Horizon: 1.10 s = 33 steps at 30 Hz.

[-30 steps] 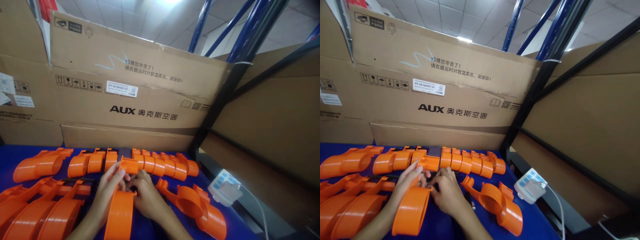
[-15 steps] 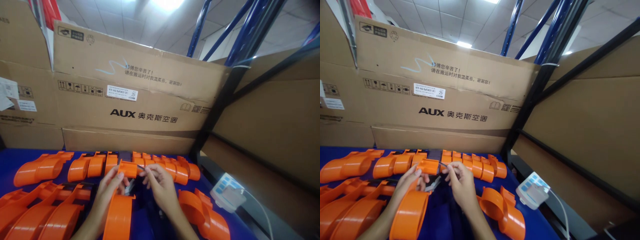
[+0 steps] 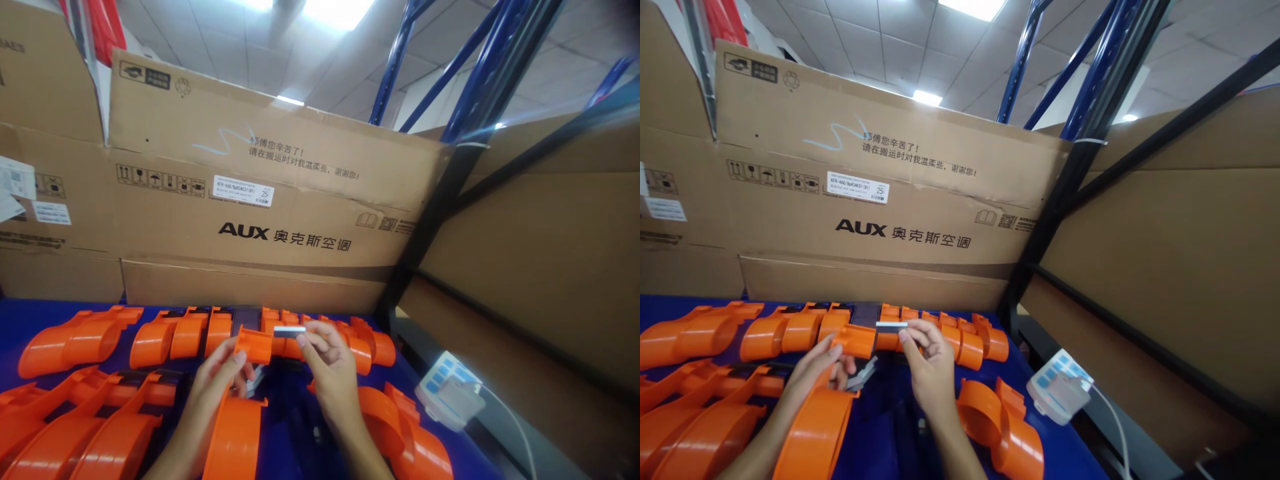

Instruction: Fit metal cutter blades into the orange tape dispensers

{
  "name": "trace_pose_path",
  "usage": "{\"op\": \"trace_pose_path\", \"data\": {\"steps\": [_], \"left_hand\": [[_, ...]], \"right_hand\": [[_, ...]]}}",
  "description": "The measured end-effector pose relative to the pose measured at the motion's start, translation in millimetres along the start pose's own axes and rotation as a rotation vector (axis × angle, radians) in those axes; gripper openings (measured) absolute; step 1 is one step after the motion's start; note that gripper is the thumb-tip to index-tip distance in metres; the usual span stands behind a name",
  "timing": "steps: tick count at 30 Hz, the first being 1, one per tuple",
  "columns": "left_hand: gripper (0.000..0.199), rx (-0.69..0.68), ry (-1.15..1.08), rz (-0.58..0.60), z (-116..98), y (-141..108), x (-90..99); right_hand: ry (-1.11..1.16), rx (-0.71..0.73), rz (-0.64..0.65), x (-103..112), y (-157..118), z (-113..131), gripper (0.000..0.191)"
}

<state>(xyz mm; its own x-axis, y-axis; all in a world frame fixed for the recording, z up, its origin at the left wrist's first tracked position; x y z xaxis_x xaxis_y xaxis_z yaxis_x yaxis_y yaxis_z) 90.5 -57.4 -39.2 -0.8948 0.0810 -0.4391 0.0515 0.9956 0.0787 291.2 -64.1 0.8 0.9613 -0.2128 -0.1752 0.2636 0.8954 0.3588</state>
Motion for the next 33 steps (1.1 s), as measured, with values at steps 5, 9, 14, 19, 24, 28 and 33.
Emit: {"op": "trace_pose_path", "data": {"steps": [5, 9, 14, 19, 24, 28, 33], "left_hand": [[0.045, 0.003, -0.011, 0.021, 1, 2, -0.7], [0.048, 0.002, -0.028, 0.036, 1, 3, -3.0], [0.048, 0.014, -0.022, 0.030, 3, 4, -2.2], [0.049, 0.024, -0.007, 0.021, 6, 4, -1.1], [0.044, -0.042, 0.030, -0.019, -4, -8, -4.7], [0.036, -0.066, 0.105, 0.004, -14, -16, -9.6], [0.037, -0.039, 0.186, -0.013, -13, -18, -7.4]], "right_hand": [[-0.021, -0.044, 0.021, 0, -2, -3, 0.031], [-0.023, -0.056, 0.010, 1, -3, -4, 0.030], [-0.023, -0.051, -0.002, 1, -6, 1, 0.027], [-0.078, -0.029, 0.021, -2, -8, 3, 0.022], [-0.203, 0.068, 0.001, -2, -12, -1, 0.021], [-0.340, 0.128, 0.023, -5, -17, 5, 0.021], [-0.429, 0.178, 0.092, -12, -23, 22, 0.021]]}}
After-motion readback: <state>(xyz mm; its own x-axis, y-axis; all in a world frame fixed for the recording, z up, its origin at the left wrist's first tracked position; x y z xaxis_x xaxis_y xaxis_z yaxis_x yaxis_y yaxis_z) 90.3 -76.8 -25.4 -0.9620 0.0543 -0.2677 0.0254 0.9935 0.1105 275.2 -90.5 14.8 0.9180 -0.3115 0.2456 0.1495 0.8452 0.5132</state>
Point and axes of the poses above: each hand's wrist, its own y-axis towards the middle knuckle, its own x-axis out of the back of the hand, z = x × y, the point moved 4 cm from there along y, towards the middle knuckle, and after that the axes turned 3 degrees about -x, right-handed, at the moved point
